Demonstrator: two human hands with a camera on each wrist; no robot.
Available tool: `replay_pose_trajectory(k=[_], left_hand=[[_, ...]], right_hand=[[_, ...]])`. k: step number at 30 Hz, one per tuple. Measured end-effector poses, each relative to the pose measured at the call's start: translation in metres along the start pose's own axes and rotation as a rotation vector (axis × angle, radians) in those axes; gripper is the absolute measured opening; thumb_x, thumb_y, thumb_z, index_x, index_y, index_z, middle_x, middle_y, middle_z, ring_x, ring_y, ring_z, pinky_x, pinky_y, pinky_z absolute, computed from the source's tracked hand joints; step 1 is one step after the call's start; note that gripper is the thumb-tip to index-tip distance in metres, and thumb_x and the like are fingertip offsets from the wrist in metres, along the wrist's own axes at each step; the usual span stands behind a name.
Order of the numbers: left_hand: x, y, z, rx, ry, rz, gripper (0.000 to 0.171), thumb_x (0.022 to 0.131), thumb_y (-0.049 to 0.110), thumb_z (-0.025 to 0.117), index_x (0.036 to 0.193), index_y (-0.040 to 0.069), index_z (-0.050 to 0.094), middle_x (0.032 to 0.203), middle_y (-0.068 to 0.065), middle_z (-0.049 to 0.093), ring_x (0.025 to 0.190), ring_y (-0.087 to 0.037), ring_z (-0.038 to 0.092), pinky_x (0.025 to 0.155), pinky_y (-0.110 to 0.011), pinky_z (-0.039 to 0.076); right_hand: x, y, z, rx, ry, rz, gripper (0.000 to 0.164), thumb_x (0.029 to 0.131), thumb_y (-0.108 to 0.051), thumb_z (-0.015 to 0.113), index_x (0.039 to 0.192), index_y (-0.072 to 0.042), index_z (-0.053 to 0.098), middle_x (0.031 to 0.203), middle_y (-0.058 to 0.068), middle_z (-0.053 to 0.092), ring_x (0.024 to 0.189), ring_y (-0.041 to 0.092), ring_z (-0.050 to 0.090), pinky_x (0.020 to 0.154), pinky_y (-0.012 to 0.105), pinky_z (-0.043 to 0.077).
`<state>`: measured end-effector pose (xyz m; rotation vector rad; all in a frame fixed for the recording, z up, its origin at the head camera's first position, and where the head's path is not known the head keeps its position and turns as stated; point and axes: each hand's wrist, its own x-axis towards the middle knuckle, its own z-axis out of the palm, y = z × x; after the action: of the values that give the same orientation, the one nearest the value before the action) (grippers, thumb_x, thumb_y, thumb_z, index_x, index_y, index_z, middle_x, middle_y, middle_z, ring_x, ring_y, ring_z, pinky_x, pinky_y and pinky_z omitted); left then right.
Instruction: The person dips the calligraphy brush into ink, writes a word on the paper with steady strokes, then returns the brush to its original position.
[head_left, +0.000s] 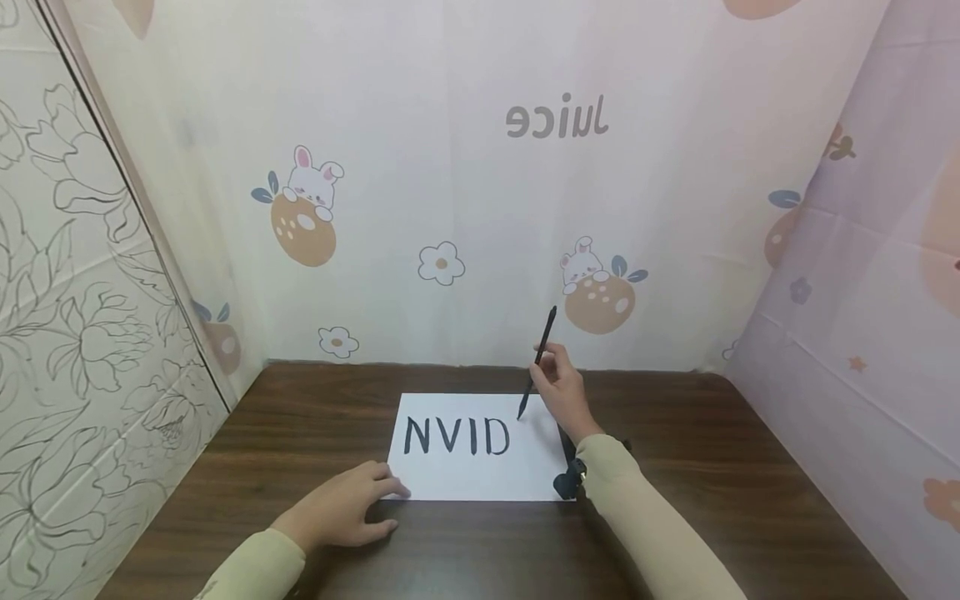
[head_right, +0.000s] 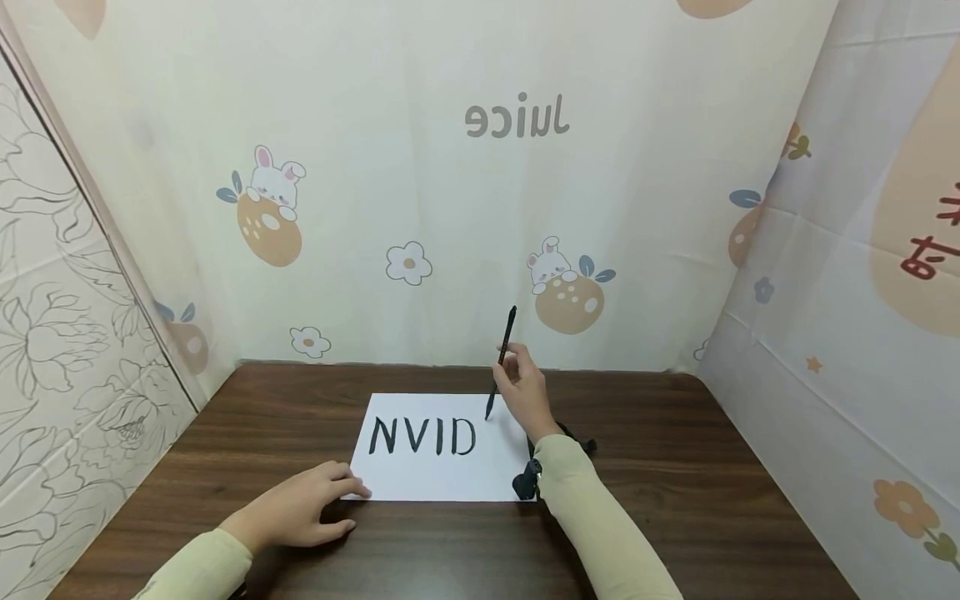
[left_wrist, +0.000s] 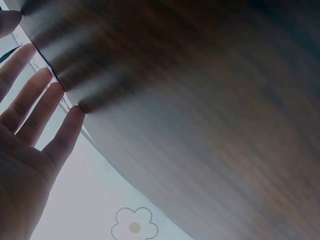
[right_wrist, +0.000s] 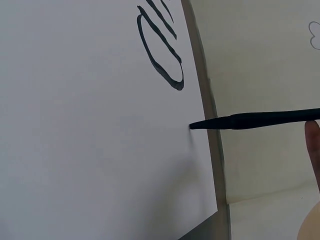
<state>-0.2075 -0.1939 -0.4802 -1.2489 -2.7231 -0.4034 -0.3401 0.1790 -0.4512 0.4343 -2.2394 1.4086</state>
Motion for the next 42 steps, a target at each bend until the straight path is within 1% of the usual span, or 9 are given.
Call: replay_pose_trajectory(k=[3,5,8,11,16,23,26,36,42], left_hand=[[0.000,0.000,0.000,0.002,0.001,0.002,0.033,0.086,0.033,0.076,0.116,0.020,0.070,0.106,0.007,0.060,0.096,-0.007,0.055,0.083,-0.032,0.052],[0.000,-0.001,0.000,0.004,0.003,0.004,0.033,0.086,0.033,0.076,0.116,0.020,0.070,0.106,0.007,0.060,0.096,-0.007,0.055,0.083,-0.032,0.052],[0.000,0.000,0.000,0.005,0.007,0.010,0.033,0.086,0.033,0.076,0.116,0.020,0.070,0.106,0.007,0.060,0.096,-0.007,0.055,0.084,-0.032,0.052],[0.000,0.001,-0.001,-0.004,-0.004,-0.002,0.033,0.087,0.033,0.076,0.116,0.020,0.070,0.107,0.007,0.060,0.097,-0.008,0.055,0.084,-0.032,0.052],[0.000,0.002,-0.001,-0.012,-0.016,-0.016,0.033,0.087,0.033,0.075,0.117,0.021,0.070,0.107,0.008,0.060,0.097,-0.008,0.055,0.085,-0.033,0.052],[0.000,0.002,0.000,-0.010,-0.024,-0.032,0.033,0.087,0.034,0.075,0.117,0.021,0.070,0.108,0.008,0.060,0.097,-0.007,0.055,0.085,-0.033,0.052],[0.000,0.002,-0.001,-0.014,-0.034,-0.043,0.033,0.088,0.034,0.075,0.117,0.021,0.070,0.108,0.009,0.060,0.098,-0.007,0.055,0.086,-0.033,0.052],[0.001,0.003,-0.003,-0.019,-0.031,-0.033,0.032,0.087,0.033,0.076,0.116,0.021,0.070,0.108,0.009,0.059,0.097,-0.008,0.055,0.086,-0.033,0.051],[0.001,0.003,-0.003,-0.022,-0.031,-0.034,0.032,0.087,0.033,0.076,0.116,0.022,0.070,0.108,0.009,0.059,0.097,-0.008,0.055,0.085,-0.033,0.051]], right_hand=[[-0.001,0.001,0.000,0.002,-0.013,0.008,0.035,0.100,-0.012,0.060,0.133,-0.010,0.051,0.094,0.008,0.061,0.086,0.024,0.064,0.072,0.036,0.057],[-0.002,0.001,0.000,0.003,-0.019,0.016,0.034,0.100,-0.013,0.060,0.133,-0.013,0.051,0.094,0.008,0.061,0.086,0.024,0.064,0.072,0.036,0.057],[-0.003,0.002,0.000,0.001,-0.026,0.023,0.033,0.100,-0.014,0.060,0.132,-0.017,0.051,0.094,0.008,0.061,0.086,0.025,0.064,0.074,0.039,0.056],[-0.004,0.002,0.001,-0.007,-0.030,0.030,0.032,0.100,-0.014,0.060,0.131,-0.019,0.051,0.094,0.008,0.060,0.087,0.025,0.062,0.075,0.041,0.054],[-0.005,0.002,0.003,-0.011,-0.038,0.043,0.032,0.100,-0.015,0.060,0.131,-0.018,0.051,0.096,0.009,0.060,0.089,0.025,0.061,0.077,0.042,0.054],[-0.006,0.003,0.004,0.015,-0.044,0.055,0.032,0.100,-0.013,0.060,0.130,-0.019,0.051,0.095,0.009,0.058,0.086,0.025,0.061,0.074,0.036,0.057],[-0.006,0.004,0.005,0.038,-0.048,0.054,0.032,0.100,-0.012,0.059,0.131,-0.016,0.051,0.094,0.009,0.058,0.084,0.026,0.062,0.073,0.034,0.058],[-0.009,0.006,0.005,0.045,-0.049,0.059,0.033,0.100,-0.012,0.059,0.131,-0.016,0.050,0.093,0.009,0.056,0.082,0.026,0.060,0.070,0.034,0.058],[-0.011,0.007,0.005,0.051,-0.050,0.045,0.034,0.099,-0.012,0.059,0.132,-0.012,0.050,0.091,0.009,0.055,0.080,0.026,0.059,0.067,0.034,0.058]])
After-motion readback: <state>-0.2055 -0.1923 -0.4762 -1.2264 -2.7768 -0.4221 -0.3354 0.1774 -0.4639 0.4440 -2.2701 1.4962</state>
